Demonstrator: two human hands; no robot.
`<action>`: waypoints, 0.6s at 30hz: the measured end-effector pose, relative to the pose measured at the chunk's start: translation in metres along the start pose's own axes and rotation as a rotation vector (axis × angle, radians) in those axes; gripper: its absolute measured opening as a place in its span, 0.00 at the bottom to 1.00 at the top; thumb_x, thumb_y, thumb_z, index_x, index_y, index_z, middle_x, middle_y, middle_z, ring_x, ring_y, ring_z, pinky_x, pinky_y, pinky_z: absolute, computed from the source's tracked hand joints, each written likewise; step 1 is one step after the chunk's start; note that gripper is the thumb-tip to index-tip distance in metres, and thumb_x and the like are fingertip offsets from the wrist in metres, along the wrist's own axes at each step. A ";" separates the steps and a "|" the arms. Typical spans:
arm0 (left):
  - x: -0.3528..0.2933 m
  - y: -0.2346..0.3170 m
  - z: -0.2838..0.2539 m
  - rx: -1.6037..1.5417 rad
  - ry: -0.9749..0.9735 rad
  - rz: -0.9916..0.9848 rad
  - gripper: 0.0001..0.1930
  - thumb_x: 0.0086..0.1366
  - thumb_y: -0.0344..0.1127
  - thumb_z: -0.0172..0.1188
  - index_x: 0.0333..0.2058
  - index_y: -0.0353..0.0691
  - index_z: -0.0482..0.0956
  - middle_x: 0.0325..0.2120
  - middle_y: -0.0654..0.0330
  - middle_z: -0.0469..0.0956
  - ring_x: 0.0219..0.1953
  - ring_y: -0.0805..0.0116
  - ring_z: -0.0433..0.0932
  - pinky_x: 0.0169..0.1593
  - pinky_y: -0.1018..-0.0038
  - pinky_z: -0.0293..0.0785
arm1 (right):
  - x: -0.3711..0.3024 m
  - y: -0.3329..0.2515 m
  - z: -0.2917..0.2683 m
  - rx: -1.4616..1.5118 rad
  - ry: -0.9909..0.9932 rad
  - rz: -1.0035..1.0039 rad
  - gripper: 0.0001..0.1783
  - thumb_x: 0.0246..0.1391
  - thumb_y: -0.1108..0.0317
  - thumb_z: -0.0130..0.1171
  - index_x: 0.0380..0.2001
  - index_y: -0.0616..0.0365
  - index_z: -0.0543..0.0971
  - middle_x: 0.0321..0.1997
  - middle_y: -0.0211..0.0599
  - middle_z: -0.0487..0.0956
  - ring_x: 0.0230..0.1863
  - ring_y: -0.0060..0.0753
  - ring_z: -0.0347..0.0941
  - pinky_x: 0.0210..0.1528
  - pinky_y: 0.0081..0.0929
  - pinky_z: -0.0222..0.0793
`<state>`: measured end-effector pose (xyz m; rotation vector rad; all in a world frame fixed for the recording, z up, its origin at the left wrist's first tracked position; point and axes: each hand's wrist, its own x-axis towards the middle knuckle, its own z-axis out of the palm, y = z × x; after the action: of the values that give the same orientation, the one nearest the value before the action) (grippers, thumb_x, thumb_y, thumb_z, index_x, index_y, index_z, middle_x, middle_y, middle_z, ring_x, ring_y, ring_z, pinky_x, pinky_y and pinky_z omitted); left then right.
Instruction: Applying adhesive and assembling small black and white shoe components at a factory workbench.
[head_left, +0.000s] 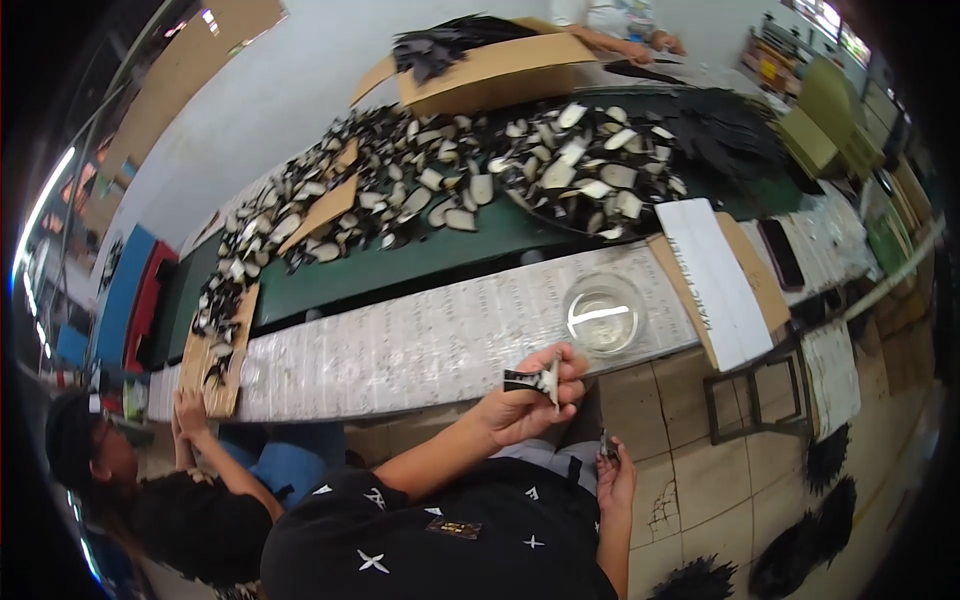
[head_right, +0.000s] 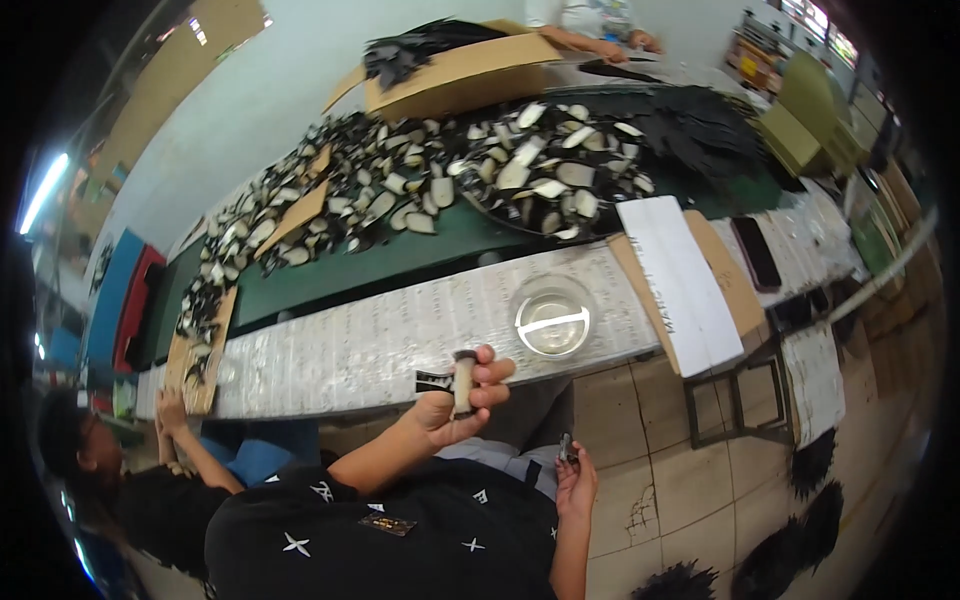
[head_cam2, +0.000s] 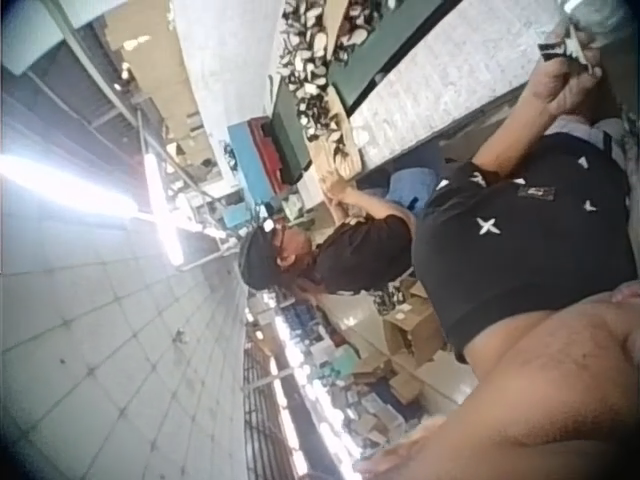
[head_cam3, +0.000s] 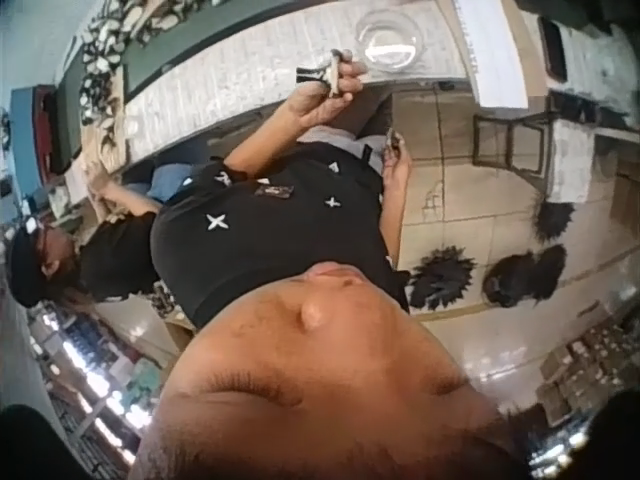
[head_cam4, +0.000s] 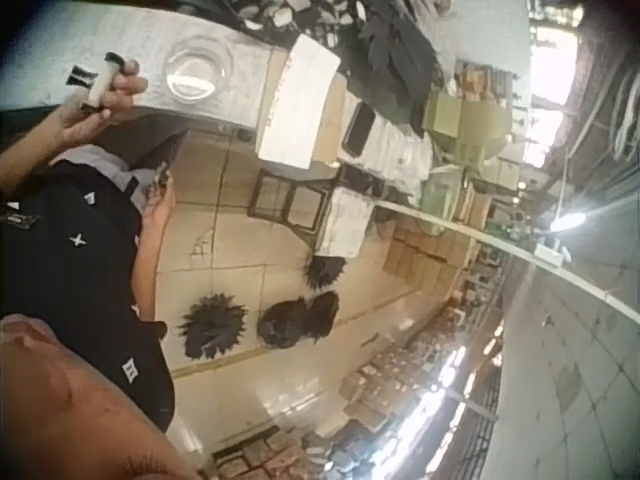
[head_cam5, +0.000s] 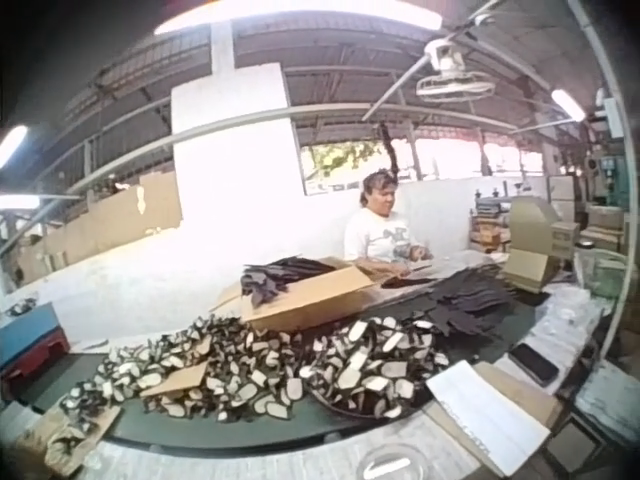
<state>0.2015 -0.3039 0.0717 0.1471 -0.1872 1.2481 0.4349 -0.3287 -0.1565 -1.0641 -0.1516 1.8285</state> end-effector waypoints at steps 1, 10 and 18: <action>0.006 0.002 -0.002 0.038 0.012 -0.001 0.25 0.57 0.20 0.62 0.51 0.42 0.64 0.41 0.63 0.65 0.42 0.69 0.73 0.50 0.65 0.81 | 0.005 0.000 -0.009 0.027 -0.021 -0.036 0.14 0.63 0.65 0.53 0.47 0.63 0.75 0.44 0.35 0.78 0.39 0.30 0.76 0.41 0.29 0.76; 0.030 -0.015 -0.001 0.814 0.268 -0.010 0.21 0.65 0.34 0.61 0.54 0.35 0.70 0.46 0.60 0.75 0.48 0.70 0.75 0.52 0.72 0.75 | -0.122 -0.112 0.115 -0.747 -0.132 -1.221 0.14 0.61 0.67 0.52 0.45 0.66 0.75 0.44 0.44 0.76 0.42 0.35 0.75 0.43 0.28 0.74; 0.024 -0.040 -0.004 0.892 0.276 -0.070 0.19 0.66 0.31 0.59 0.54 0.36 0.70 0.37 0.67 0.75 0.33 0.84 0.68 0.35 0.85 0.64 | -0.151 -0.138 0.161 -1.316 -0.232 -1.638 0.17 0.46 0.78 0.65 0.43 0.62 0.81 0.46 0.51 0.76 0.41 0.46 0.77 0.40 0.33 0.77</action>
<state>0.2469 -0.2928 0.0728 0.7351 0.6227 1.1932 0.4335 -0.3228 0.1038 -0.8831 -1.8841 0.1169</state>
